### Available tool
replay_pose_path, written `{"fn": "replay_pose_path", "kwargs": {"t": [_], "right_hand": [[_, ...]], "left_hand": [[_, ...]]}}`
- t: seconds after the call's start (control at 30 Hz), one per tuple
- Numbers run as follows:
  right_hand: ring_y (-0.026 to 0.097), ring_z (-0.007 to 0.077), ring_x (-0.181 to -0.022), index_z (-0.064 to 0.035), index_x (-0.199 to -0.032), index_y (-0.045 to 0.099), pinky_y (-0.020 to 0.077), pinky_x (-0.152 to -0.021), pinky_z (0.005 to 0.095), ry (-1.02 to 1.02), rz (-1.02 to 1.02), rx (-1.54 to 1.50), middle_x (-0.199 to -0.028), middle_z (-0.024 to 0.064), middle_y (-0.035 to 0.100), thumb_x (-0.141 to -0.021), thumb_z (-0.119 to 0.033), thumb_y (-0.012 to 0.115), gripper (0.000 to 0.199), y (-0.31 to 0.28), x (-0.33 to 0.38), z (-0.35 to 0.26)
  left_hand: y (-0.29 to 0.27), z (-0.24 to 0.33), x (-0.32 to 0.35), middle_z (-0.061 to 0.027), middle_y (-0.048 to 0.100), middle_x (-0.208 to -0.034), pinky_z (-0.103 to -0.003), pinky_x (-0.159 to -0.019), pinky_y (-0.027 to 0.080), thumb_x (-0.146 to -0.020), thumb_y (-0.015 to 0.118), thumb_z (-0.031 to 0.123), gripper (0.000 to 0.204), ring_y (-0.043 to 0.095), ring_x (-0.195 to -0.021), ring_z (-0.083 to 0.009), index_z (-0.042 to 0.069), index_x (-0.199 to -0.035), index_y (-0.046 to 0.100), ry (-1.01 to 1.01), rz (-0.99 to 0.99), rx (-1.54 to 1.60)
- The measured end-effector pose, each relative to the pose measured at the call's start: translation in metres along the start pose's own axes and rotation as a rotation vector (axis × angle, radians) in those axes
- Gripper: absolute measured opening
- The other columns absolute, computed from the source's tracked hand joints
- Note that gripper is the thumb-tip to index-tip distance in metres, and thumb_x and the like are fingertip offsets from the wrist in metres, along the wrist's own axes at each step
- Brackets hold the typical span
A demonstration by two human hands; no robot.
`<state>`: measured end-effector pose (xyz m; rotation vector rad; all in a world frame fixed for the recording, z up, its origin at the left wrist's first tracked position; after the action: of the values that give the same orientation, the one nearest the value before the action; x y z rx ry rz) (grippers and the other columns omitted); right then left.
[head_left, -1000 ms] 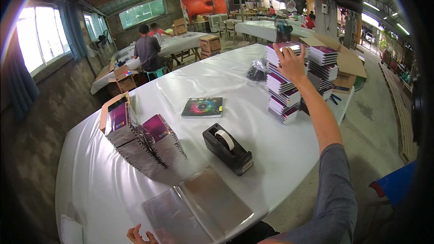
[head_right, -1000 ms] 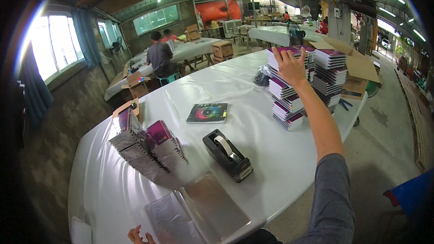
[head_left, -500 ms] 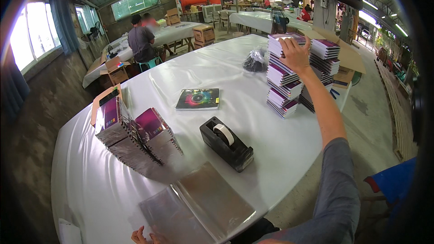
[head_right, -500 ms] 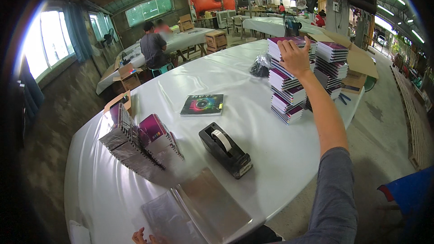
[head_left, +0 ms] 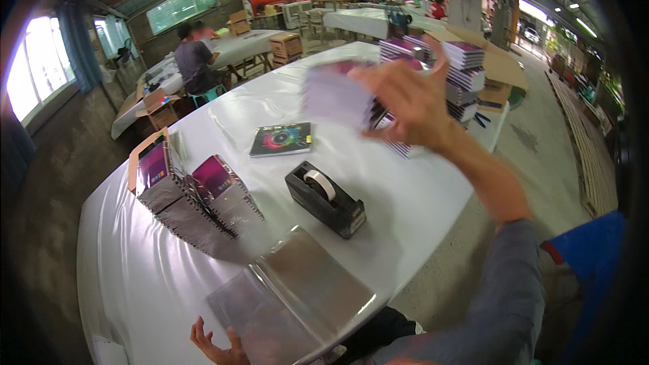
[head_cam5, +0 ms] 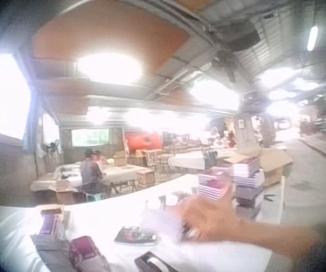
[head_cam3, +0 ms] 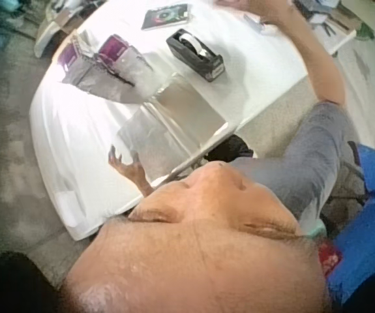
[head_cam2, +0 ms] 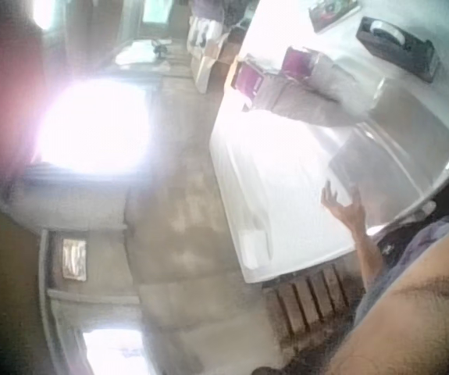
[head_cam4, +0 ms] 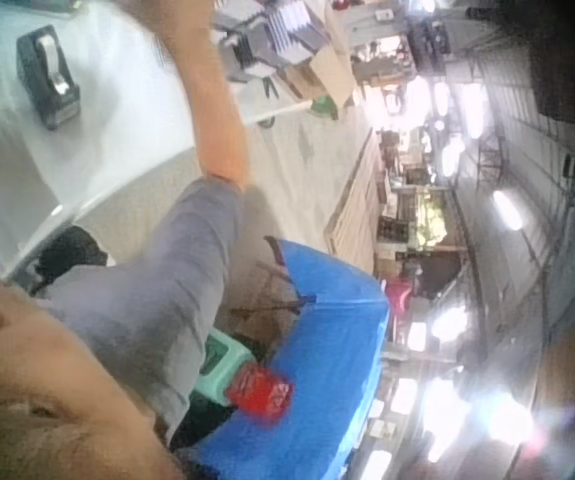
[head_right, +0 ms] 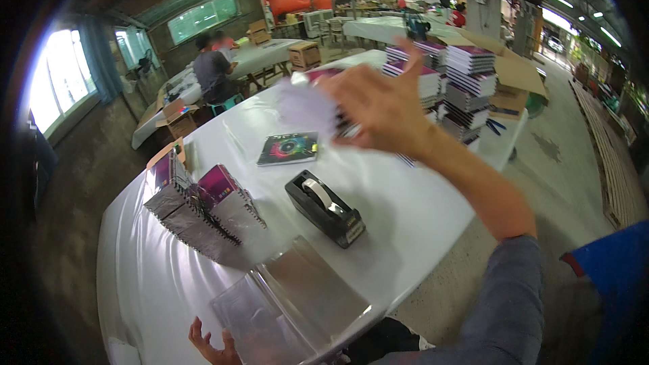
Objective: The person wraps spiral-bound notebooks in clear plastic sleeves at a table. They place each notebook into a sleeve, fold the plastic around it, and seal it with tape from a dispenser. The wrapped notebooks are stacked on the table.
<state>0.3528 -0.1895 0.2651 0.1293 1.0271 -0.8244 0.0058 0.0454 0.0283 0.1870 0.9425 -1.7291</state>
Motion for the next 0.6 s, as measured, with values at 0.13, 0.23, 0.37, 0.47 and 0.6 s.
{"fn": "replay_pose_path", "kwargs": {"t": [0.13,0.23,0.37,0.47,0.6], "right_hand": [[0.062,0.0143,-0.08,-0.0106,-0.114,0.061,0.0123,-0.102,0.0571,0.123,-0.089,-0.655,-0.091,-0.0008,0.064,-0.065,-0.053,0.075,0.067,-0.037,-0.006,-0.094],[0.061,0.0143,-0.086,-0.0115,-0.115,0.061,0.0154,-0.103,0.0571,0.215,-0.203,-1.112,-0.091,-0.0003,0.062,-0.059,-0.049,0.079,0.069,-0.035,0.009,-0.167],[0.059,0.0174,-0.098,-0.0122,-0.115,0.059,0.0191,-0.103,0.0547,0.304,-0.411,-1.503,-0.099,0.0027,0.061,-0.056,-0.047,0.079,0.071,-0.006,0.046,-0.239],[0.057,0.0192,-0.106,-0.0114,-0.118,0.057,0.0229,-0.105,0.0515,0.357,-0.574,-1.607,-0.107,0.005,0.06,-0.057,-0.04,0.081,0.072,0.01,0.078,-0.265],[0.051,0.0204,-0.118,-0.0098,-0.129,0.051,0.0297,-0.106,0.0448,0.641,-0.745,-1.947,-0.123,0.0072,0.055,-0.059,-0.029,0.083,0.079,0.04,0.124,-0.293]], "left_hand": [[0.018,0.06,-0.009,-0.0207,0.042,-0.129,-0.044,-0.094,0.04,-0.062,0.083,0.024,0.081,0.041,-0.12,-0.0349,0.008,-0.132,0.045,0.027,-0.021,0.343],[0.025,0.073,-0.005,-0.0155,0.038,-0.126,-0.044,-0.088,0.04,-0.051,0.088,0.035,0.101,0.043,-0.113,-0.0282,0.009,-0.134,0.036,0.116,-0.019,0.564],[0.054,0.048,0.034,-0.0184,0.04,-0.135,-0.045,-0.101,0.04,-0.054,0.09,0.037,0.108,0.045,-0.122,-0.0282,-0.001,-0.136,0.03,-0.162,-0.397,0.941],[0.058,0.035,0.053,-0.0189,0.05,-0.126,-0.042,-0.102,0.039,-0.052,0.091,0.012,0.093,0.049,-0.118,-0.0296,0.004,-0.127,0.036,-0.17,-0.343,0.864],[0.088,0.001,0.073,-0.0201,0.038,-0.139,-0.043,-0.105,0.036,-0.047,0.094,0.022,0.113,0.043,-0.125,-0.0305,0.008,-0.138,0.028,-0.272,-0.366,0.826]]}}
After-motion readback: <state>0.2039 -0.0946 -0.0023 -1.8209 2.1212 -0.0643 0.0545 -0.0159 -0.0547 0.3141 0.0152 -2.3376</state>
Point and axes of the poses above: each hand's wrist, its own x-axis away from the middle knuckle, its own y-axis out of the palm, z = x × y, the point moved 8 cm from there along -x, towards the middle knuckle
